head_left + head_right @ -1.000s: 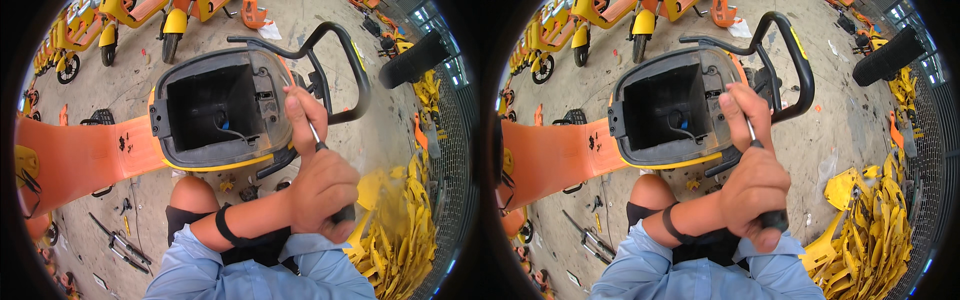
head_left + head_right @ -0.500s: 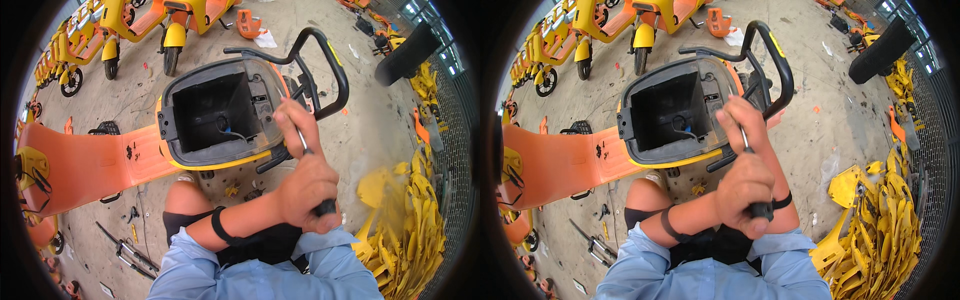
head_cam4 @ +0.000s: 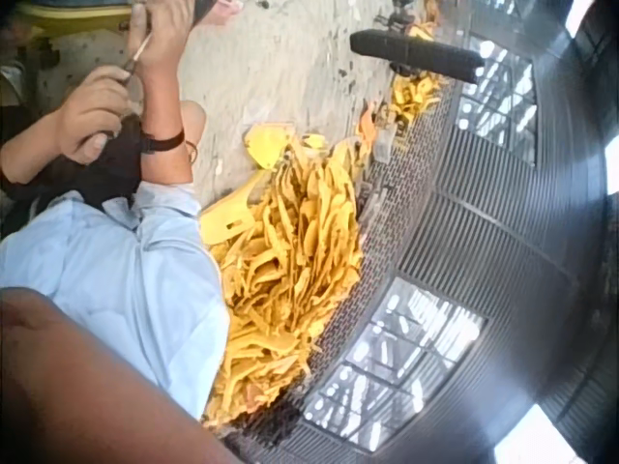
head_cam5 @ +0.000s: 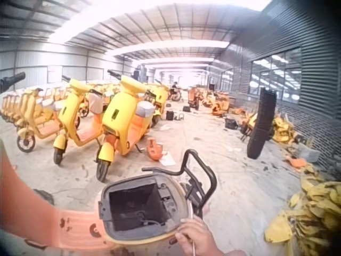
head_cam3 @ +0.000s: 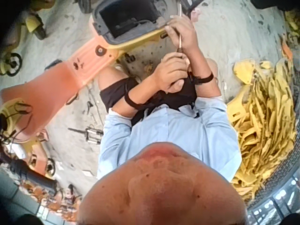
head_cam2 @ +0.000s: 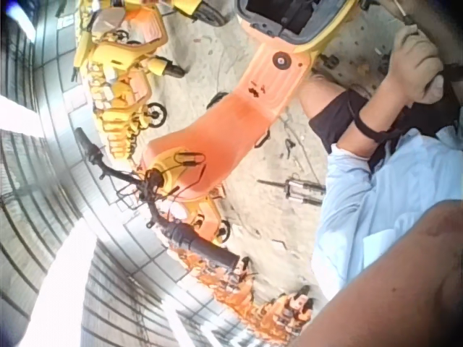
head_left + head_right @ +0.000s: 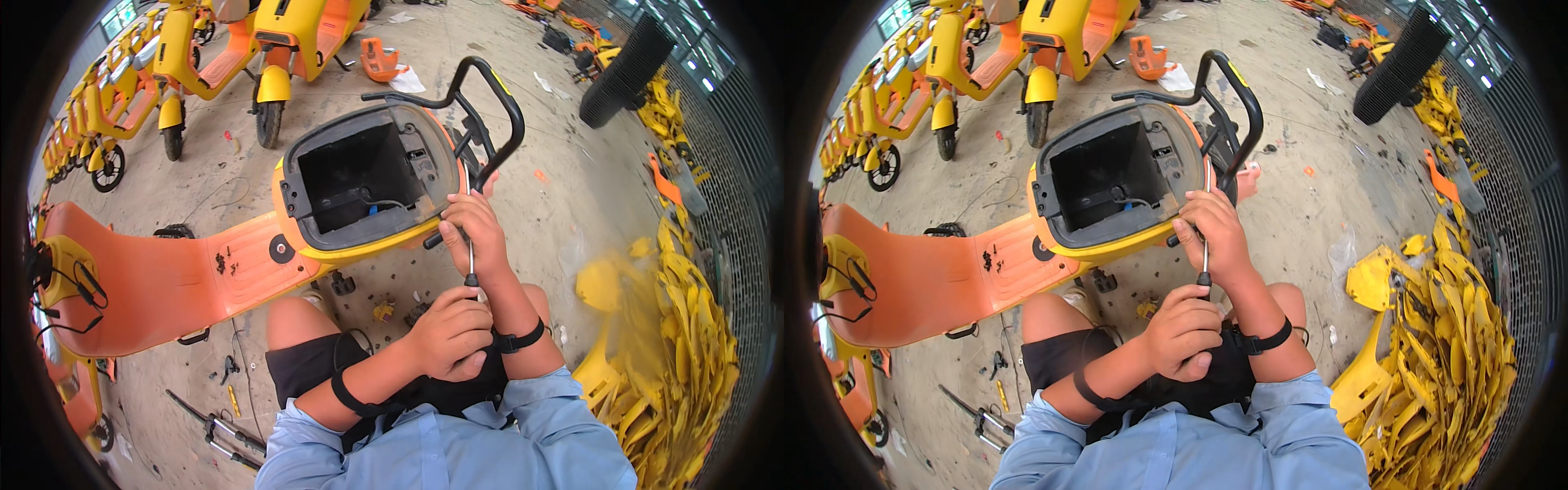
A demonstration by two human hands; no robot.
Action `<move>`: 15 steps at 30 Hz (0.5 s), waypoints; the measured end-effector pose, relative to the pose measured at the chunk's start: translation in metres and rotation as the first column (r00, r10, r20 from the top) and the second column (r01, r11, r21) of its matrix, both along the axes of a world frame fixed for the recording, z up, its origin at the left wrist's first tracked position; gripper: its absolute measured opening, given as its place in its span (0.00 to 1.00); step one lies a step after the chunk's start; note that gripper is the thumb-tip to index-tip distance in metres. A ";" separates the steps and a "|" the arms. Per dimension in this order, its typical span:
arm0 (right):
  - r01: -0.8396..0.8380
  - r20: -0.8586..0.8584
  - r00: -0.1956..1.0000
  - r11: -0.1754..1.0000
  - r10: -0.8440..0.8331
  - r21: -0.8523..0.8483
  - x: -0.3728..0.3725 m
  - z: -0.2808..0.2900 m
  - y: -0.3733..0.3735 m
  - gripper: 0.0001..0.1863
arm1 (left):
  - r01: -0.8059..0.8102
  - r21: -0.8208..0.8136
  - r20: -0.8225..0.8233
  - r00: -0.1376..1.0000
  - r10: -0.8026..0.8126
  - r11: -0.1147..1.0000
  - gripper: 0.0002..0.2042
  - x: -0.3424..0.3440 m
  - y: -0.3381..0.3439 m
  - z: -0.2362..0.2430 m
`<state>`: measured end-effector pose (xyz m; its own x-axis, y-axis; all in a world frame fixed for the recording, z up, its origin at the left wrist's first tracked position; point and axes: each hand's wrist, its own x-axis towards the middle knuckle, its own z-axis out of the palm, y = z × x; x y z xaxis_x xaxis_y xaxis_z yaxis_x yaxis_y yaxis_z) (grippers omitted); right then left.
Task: The person uses a screwdriver to pry and unscrew a plastic component inside the storage area of a scooter, then uses pliers to pull on a blue wire.
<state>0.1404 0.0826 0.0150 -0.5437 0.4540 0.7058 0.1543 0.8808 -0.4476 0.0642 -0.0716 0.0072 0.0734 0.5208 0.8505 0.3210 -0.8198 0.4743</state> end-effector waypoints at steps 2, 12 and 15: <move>0.101 -0.040 0.994 0.995 -0.101 0.005 0.005 -0.007 -0.010 0.06 | 0.002 -0.008 0.017 1.000 -0.002 1.000 0.08 -0.004 -0.007 -0.003; 0.387 -0.006 0.922 0.922 -0.387 -0.015 0.033 -0.036 -0.038 0.09 | 0.063 -0.346 0.186 0.983 0.003 0.936 0.13 -0.038 -0.039 -0.017; 0.375 0.157 0.917 0.926 -0.366 -0.033 0.050 -0.026 -0.046 0.09 | 0.163 -0.439 0.350 0.937 0.001 0.884 0.16 -0.035 -0.051 -0.030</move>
